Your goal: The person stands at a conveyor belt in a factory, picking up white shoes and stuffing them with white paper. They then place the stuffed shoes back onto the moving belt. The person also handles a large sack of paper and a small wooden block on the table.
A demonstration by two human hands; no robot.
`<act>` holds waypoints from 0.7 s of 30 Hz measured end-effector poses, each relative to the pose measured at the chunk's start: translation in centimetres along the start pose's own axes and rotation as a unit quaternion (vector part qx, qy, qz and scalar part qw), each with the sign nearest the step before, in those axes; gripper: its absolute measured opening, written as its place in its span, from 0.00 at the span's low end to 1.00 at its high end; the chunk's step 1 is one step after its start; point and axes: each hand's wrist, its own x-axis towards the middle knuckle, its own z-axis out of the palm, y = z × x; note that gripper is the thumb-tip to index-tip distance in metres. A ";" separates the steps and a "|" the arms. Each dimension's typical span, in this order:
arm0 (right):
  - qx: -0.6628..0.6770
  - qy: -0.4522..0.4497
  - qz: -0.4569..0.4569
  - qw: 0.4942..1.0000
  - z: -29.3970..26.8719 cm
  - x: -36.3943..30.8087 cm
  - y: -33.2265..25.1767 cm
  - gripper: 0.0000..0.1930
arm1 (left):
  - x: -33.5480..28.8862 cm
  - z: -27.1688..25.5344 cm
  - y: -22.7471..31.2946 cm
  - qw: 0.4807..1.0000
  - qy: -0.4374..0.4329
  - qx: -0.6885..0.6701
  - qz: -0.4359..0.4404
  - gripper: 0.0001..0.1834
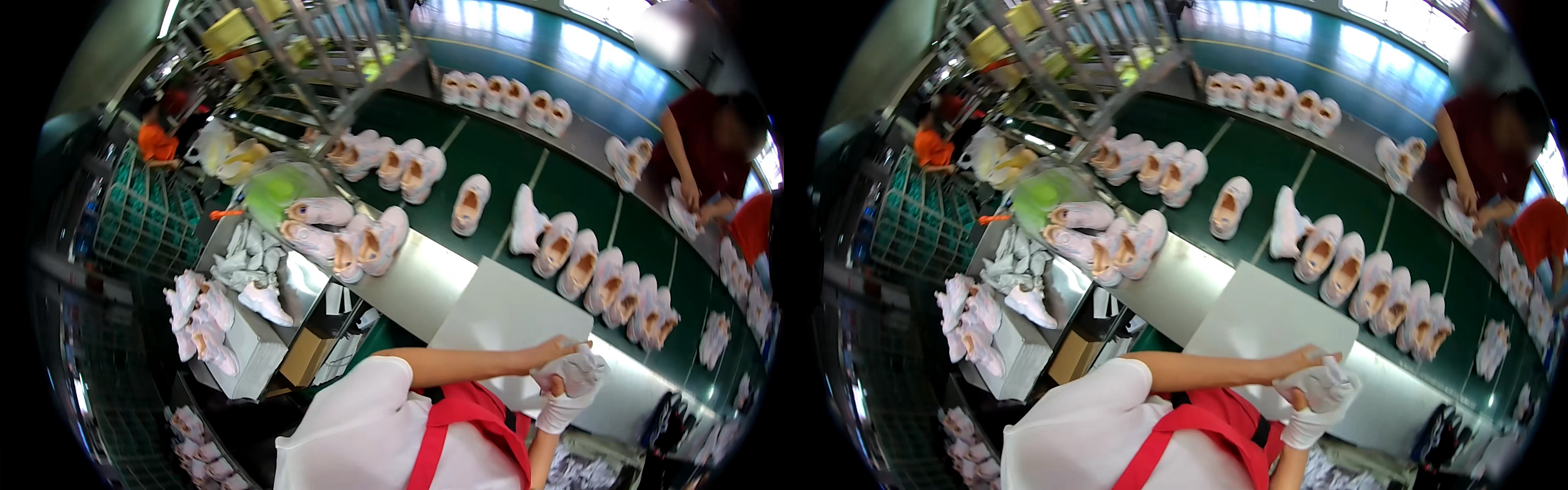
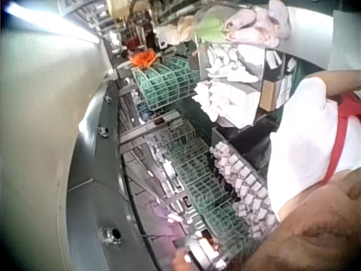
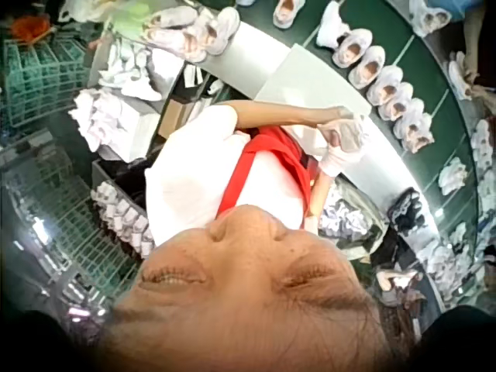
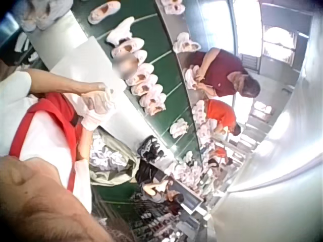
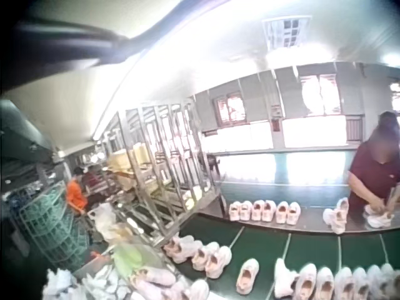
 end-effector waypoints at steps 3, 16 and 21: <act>-0.021 -0.005 -0.001 1.000 0.6 2.0 -0.3 0.48 | 0.8 -2.7 -1.6 0.984 -0.067 0.090 0.137 0.29; -0.017 -0.166 0.089 0.982 1.1 2.8 0.4 0.45 | -0.9 -1.7 3.5 0.944 0.189 0.201 0.184 0.25; 0.095 -0.143 0.149 0.974 1.2 1.7 5.5 0.41 | 0.4 -1.8 2.8 0.856 0.236 0.334 0.316 0.24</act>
